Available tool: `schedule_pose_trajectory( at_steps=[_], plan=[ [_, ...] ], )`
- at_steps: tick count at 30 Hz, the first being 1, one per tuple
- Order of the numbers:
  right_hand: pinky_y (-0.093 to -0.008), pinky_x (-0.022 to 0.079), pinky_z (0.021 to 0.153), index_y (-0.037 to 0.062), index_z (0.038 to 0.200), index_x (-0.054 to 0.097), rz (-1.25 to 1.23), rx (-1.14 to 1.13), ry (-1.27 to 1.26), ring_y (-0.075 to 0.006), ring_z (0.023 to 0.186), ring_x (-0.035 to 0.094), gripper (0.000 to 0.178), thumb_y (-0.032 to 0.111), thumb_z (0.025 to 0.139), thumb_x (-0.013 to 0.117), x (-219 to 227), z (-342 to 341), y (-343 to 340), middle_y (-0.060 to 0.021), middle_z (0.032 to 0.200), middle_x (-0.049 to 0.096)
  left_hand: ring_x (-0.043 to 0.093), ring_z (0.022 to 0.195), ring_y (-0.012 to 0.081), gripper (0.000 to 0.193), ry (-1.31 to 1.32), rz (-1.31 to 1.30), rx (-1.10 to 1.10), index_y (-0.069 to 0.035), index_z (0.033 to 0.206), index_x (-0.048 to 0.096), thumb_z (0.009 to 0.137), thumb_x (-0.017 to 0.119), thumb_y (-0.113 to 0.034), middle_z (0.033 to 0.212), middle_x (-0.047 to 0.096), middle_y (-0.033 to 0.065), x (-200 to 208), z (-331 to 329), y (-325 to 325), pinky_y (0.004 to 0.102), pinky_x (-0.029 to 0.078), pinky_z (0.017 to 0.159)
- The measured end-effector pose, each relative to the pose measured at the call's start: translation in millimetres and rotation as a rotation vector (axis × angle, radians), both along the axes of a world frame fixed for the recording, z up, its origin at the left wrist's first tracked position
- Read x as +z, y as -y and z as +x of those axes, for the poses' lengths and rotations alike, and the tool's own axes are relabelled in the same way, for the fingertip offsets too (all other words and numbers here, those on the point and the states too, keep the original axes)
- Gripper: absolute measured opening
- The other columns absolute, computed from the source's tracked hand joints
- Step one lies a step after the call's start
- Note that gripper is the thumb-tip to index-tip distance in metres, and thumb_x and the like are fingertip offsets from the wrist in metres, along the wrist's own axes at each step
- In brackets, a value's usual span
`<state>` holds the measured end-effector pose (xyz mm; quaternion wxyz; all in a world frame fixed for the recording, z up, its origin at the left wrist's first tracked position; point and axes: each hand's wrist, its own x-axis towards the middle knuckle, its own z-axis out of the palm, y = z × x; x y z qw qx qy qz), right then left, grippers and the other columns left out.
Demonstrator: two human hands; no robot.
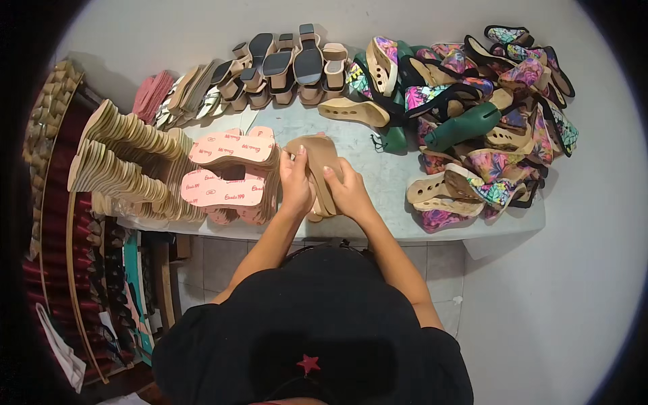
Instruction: Fitting shoe insoles and uppers to bases and lasts on a factory workbench.
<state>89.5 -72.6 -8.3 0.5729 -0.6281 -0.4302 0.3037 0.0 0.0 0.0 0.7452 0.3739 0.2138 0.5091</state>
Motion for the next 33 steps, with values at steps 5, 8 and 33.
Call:
schedule_pose_trajectory(
  at_steps=[5,8,33],
  plan=[
    [-0.0323,0.047,0.076,-0.0033,0.106,0.055,-0.076,0.090,-0.203,-0.0216,0.086,0.062,0.038,0.030,0.089,0.051,1.1,-14.3,0.8,-0.0170,0.093,0.064,0.055,0.102,0.0234,0.033,0.051,0.036,-0.408,-0.001,0.109,0.041,0.086,0.055,-0.019,0.114,0.053,0.0208,8.3,-21.8,-16.1,0.0342,0.048,0.083],
    [-0.0336,0.047,0.079,-0.0046,0.111,0.052,-0.106,0.141,-0.222,-0.0247,0.089,0.061,0.042,0.031,0.088,0.052,-1.3,-24.2,1.9,-0.0191,0.097,0.062,0.052,0.108,0.0279,0.045,0.012,-0.015,-0.573,0.006,0.118,0.042,0.088,0.046,-0.027,0.117,0.052,0.0206,-16.7,-25.5,-29.2,0.0404,0.043,0.091],
    [-0.0414,0.044,0.082,-0.0108,0.123,0.037,-0.185,-0.004,0.657,-0.0367,0.094,0.050,0.061,0.016,0.074,0.060,-1.6,-32.8,24.4,-0.0226,0.099,0.047,0.052,0.079,0.0173,0.043,0.121,-0.278,-0.412,-0.006,0.120,0.036,0.089,0.054,-0.030,0.082,0.049,0.0040,-30.8,-3.3,-13.6,0.0321,0.046,0.076]
  ],
)
